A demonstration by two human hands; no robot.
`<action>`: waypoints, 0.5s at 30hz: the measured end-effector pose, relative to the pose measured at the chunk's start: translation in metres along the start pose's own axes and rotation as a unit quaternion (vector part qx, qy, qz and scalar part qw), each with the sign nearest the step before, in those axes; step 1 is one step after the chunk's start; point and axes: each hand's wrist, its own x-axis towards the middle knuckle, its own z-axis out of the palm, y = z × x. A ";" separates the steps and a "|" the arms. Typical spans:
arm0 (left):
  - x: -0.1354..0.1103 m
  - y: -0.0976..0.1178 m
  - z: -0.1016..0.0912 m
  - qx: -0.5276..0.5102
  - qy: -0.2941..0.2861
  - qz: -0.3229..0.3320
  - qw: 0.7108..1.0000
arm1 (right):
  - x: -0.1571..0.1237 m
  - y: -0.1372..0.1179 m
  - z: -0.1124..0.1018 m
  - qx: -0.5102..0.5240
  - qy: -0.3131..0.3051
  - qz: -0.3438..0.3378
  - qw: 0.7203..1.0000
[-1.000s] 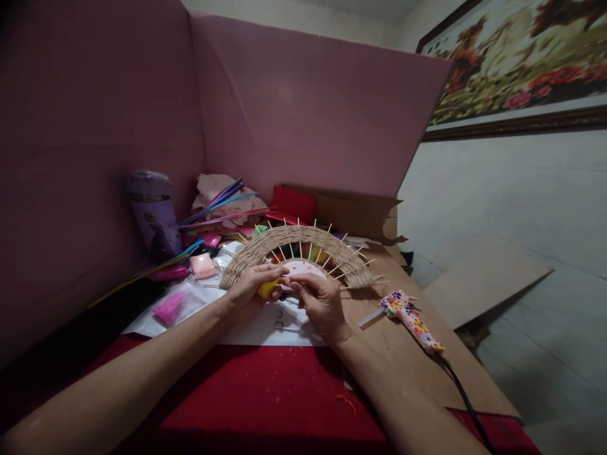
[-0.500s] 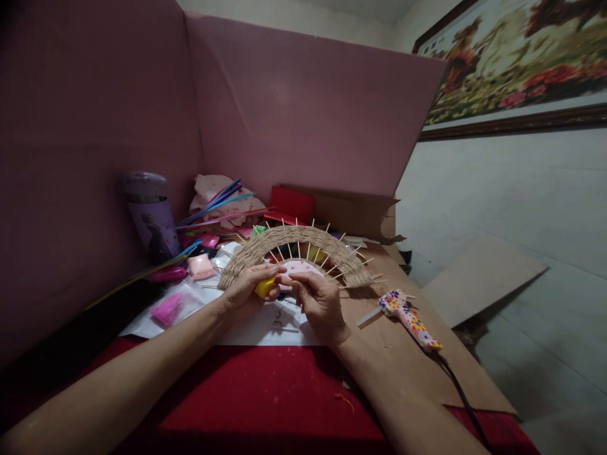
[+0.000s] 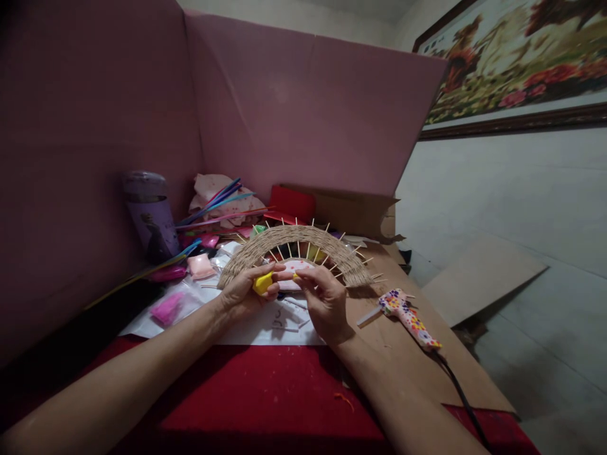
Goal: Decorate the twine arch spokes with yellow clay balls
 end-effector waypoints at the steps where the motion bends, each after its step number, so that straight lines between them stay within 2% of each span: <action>1: 0.000 0.000 0.000 -0.005 0.001 -0.004 1.000 | 0.000 0.000 0.000 -0.008 -0.017 -0.006 1.000; 4: 0.001 0.001 0.000 -0.011 0.002 -0.011 1.000 | 0.001 0.000 0.000 -0.015 -0.038 -0.008 0.999; 8: 0.001 0.001 0.000 -0.022 -0.005 -0.019 1.000 | 0.001 0.000 0.000 0.001 0.026 -0.015 1.000; 13: 0.001 0.001 0.000 -0.033 0.006 -0.027 0.999 | 0.001 -0.002 0.000 -0.031 -0.059 -0.029 0.997; 15: 0.001 0.001 0.000 -0.032 0.006 -0.028 0.999 | 0.002 -0.003 -0.001 -0.040 -0.038 -0.028 0.998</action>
